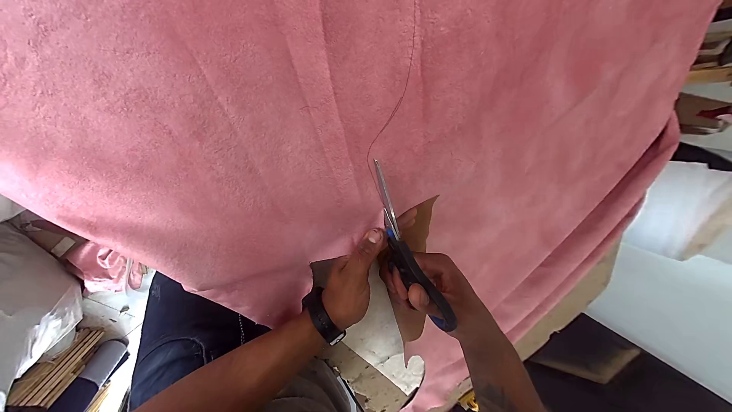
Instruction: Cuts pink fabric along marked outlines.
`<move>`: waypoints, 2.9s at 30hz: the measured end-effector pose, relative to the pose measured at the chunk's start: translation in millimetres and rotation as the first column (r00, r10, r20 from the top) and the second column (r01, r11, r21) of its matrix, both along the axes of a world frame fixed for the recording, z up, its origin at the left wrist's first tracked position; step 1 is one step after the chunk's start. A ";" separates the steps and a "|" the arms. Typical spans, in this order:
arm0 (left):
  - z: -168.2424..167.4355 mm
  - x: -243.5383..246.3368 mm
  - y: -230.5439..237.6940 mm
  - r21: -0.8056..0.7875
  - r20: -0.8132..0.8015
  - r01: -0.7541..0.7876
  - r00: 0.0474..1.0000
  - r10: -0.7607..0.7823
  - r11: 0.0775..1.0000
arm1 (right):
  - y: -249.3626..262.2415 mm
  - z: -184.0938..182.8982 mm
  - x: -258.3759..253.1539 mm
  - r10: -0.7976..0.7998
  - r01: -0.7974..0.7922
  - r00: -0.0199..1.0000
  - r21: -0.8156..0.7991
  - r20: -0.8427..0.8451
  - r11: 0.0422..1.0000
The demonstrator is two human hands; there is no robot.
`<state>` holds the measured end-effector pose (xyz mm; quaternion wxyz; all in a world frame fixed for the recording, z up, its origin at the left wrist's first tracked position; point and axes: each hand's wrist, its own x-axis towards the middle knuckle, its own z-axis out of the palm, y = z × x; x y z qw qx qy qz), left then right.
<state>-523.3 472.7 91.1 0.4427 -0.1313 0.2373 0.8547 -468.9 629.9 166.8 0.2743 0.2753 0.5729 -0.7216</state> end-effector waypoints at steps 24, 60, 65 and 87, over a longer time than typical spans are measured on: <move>-2.5 9.8 -0.1 -0.039 0.034 -0.042 0.998 0.044 0.998 | 1.2 5.0 -34.7 -0.035 0.033 0.999 -0.049 -0.033 0.998; 53.9 -64.1 -89.8 -0.445 -0.097 0.252 0.941 -0.325 0.859 | -97.2 -10.8 -57.2 -0.449 0.451 0.892 0.204 -0.060 0.869; 56.9 -72.3 -95.4 -0.420 -0.040 0.303 0.936 -0.351 0.855 | -113.1 -13.0 -59.3 -0.548 0.546 0.835 0.209 -0.051 0.812; 64.9 -119.0 -117.1 -0.160 0.260 0.542 0.829 -0.495 0.825 | -169.8 -18.3 -96.0 -0.783 0.774 0.616 0.250 -0.085 0.582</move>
